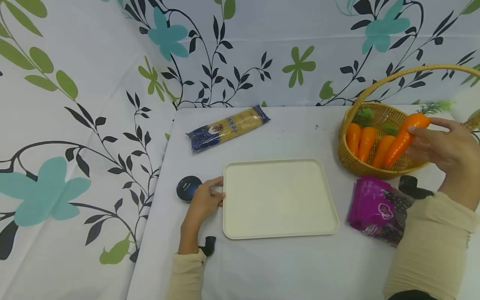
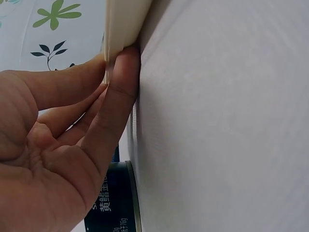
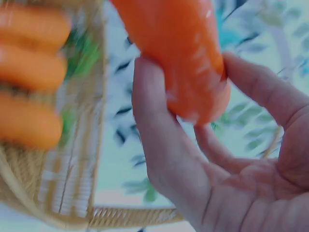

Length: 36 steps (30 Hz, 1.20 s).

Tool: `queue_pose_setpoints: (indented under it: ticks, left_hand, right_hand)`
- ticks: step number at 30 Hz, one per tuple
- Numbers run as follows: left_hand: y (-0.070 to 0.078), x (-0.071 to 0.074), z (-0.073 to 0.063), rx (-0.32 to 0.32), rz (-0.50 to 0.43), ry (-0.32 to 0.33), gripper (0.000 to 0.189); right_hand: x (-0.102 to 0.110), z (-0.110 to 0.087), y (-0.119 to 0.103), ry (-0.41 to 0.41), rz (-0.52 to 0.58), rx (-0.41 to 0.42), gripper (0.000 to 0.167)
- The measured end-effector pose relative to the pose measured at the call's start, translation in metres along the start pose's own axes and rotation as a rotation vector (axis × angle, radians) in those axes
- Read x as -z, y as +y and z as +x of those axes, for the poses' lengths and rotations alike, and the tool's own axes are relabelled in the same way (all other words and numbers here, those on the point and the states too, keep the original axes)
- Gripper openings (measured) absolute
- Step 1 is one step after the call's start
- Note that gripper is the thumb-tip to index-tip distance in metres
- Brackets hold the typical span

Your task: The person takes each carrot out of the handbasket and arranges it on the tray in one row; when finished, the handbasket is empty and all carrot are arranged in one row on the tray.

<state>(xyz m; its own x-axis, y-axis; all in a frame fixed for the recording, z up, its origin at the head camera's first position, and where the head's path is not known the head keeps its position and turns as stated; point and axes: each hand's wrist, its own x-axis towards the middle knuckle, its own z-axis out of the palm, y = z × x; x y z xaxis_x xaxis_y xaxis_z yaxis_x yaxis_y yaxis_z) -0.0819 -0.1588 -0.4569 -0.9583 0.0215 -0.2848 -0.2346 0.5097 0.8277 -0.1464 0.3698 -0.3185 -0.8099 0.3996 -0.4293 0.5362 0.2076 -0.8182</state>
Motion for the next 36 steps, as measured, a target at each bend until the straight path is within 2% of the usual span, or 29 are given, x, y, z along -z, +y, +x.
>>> queue_pose_setpoints:
  ticks: [2,5,6,9,13,16,18,20,24,28,32,36]
  left_hand:
    - [0.004,-0.004,0.003,0.002,0.004,-0.009,0.058]
    - [0.008,-0.011,0.008,-0.002,0.003,-0.026,0.059]
    - [0.010,-0.013,0.010,-0.005,0.003,-0.035,0.059]
    - [0.017,-0.019,0.015,-0.020,-0.003,-0.065,0.059]
    - [0.027,-0.025,0.023,-0.040,-0.010,-0.086,0.058]
    - [0.036,-0.031,0.031,-0.064,-0.002,-0.109,0.058]
    - [0.042,-0.035,0.035,-0.082,0.003,-0.134,0.058]
    - [0.047,-0.039,0.038,-0.095,0.007,-0.159,0.058]
    - [0.054,-0.044,0.042,-0.110,0.005,-0.176,0.059]
    - [0.056,-0.046,0.045,-0.120,0.003,-0.174,0.059]
    - [0.056,-0.044,0.045,-0.107,-0.003,-0.167,0.059]
    - [0.051,-0.034,0.037,-0.059,0.011,-0.123,0.059]
  right_hand:
    - [-0.009,-0.019,0.002,-0.042,-0.038,0.064,0.102]
    - [-0.035,-0.046,0.001,-0.164,-0.071,0.139,0.097]
    - [-0.047,-0.053,-0.001,-0.219,-0.049,0.156,0.095]
    - [-0.099,-0.074,-0.005,-0.370,-0.020,0.234,0.079]
    - [-0.191,-0.086,0.003,-0.537,0.091,0.250,0.066]
    - [-0.247,-0.085,0.018,-0.563,0.081,0.214,0.064]
    - [-0.271,-0.083,0.026,-0.538,0.046,0.201,0.064]
    - [-0.286,-0.082,0.033,-0.486,-0.015,0.222,0.064]
    - [-0.295,-0.083,0.036,-0.393,-0.155,0.300,0.069]
    - [-0.286,-0.085,0.030,-0.380,-0.214,0.313,0.077]
    - [-0.255,-0.081,0.021,-0.391,-0.182,0.257,0.082]
    - [-0.200,-0.073,0.004,-0.363,-0.154,0.264,0.083]
